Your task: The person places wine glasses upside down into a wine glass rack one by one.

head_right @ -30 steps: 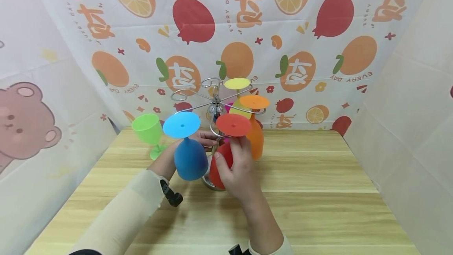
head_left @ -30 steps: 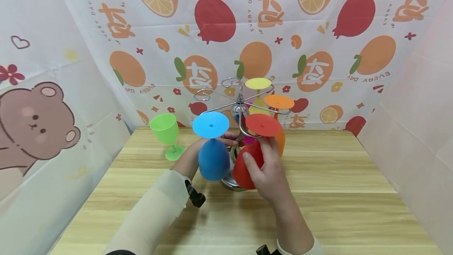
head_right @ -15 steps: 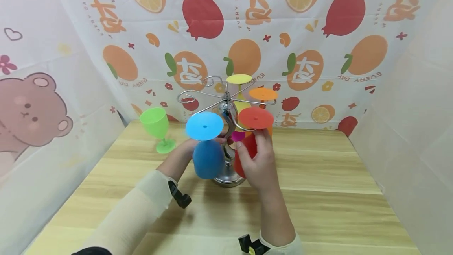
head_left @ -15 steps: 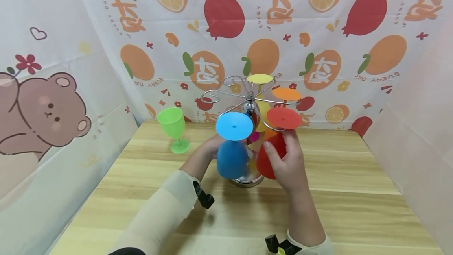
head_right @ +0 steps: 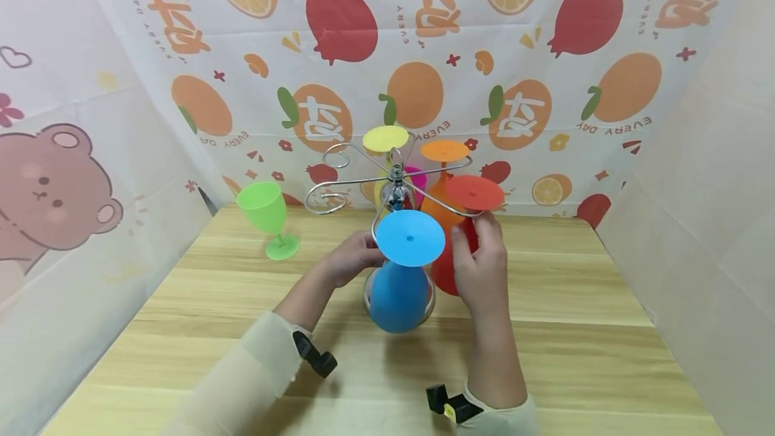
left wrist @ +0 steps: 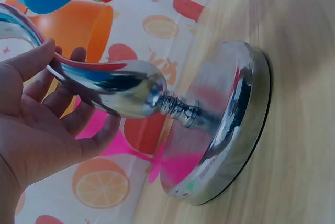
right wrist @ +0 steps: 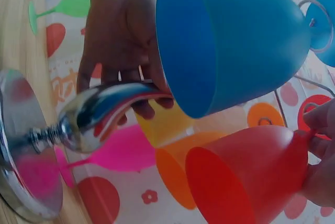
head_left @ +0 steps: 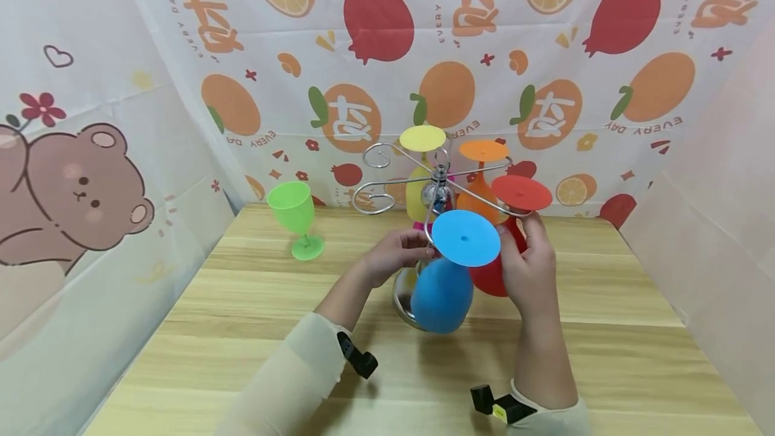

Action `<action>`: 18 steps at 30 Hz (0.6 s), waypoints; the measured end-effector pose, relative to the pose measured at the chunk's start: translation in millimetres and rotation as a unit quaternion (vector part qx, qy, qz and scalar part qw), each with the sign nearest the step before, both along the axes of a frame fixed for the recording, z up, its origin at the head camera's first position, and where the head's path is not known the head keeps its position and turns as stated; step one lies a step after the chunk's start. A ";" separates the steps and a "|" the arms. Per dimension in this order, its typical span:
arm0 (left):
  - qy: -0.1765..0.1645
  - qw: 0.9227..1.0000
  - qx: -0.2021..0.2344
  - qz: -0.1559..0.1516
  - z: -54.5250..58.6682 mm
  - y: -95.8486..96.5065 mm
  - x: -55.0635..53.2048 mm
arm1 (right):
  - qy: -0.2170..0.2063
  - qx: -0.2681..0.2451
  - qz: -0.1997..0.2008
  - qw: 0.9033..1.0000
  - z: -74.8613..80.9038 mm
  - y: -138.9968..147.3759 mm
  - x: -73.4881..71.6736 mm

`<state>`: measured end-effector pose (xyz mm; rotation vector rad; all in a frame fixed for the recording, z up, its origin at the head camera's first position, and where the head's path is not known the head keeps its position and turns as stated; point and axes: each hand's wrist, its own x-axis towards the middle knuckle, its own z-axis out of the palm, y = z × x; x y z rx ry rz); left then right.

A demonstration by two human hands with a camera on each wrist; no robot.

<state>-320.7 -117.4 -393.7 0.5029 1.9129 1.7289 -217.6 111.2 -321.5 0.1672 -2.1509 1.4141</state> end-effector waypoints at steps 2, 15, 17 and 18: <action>0.011 1.000 0.010 0.003 -0.9 2.4 4.0 | 0.001 0.012 -0.001 1.000 0.4 5.1 -0.9; 0.071 0.997 -0.009 0.017 -22.1 26.6 0.5 | 0.025 0.044 0.015 0.999 -1.4 16.7 -2.5; 0.078 0.996 -0.018 0.030 -27.8 31.4 -1.9 | 0.026 0.042 0.018 0.999 -1.9 17.3 -3.2; 0.082 0.996 -0.020 0.040 -30.5 33.8 -2.6 | 0.026 0.041 0.020 0.999 -2.2 17.6 -3.5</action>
